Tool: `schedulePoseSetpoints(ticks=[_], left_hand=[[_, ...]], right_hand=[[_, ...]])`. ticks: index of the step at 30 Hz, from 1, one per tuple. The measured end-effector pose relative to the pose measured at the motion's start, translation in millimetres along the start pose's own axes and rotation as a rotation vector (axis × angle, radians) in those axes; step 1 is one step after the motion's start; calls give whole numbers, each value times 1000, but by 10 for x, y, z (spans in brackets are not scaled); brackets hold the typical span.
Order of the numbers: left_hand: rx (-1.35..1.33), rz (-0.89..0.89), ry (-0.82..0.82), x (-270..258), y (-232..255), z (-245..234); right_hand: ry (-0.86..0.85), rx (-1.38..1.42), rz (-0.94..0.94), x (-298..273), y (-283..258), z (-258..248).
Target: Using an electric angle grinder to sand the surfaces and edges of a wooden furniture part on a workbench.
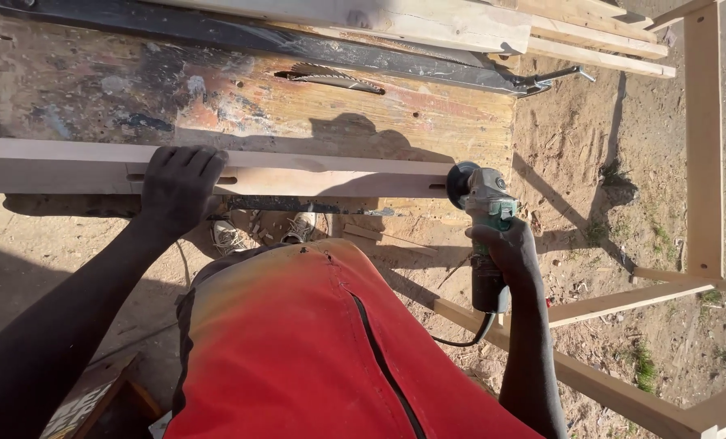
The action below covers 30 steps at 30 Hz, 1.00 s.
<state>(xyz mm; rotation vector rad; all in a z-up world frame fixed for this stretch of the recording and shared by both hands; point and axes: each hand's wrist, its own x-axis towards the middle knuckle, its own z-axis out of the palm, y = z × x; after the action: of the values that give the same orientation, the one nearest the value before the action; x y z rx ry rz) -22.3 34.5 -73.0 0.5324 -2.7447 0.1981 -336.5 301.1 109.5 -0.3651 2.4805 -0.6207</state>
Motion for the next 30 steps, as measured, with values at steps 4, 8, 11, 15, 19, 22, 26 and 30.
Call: schedulePoseSetpoints(ticks=[4,8,11,15,19,22,26,30], left_hand=[[0,13,134,28,36,-40],[0,29,175,12,41,15],[2,29,174,-45,25,74],[7,8,226,68,56,-86],[-13,6,238,63,36,-142],[-2,4,260,68,73,-144],[-15,-11,273,64,73,-145],[-40,-11,262,83,80,-155]], right_hand=[[-41,-33,1,-87,-107,349],[-157,-27,-21,-172,-320,664],[-181,-20,-34,-224,-389,675],[-94,-70,44,-164,-281,370],[-21,-70,54,-76,-192,98],[5,-21,57,-43,-202,-27],[22,15,40,-46,-223,70],[-87,-52,18,-131,-299,375]])
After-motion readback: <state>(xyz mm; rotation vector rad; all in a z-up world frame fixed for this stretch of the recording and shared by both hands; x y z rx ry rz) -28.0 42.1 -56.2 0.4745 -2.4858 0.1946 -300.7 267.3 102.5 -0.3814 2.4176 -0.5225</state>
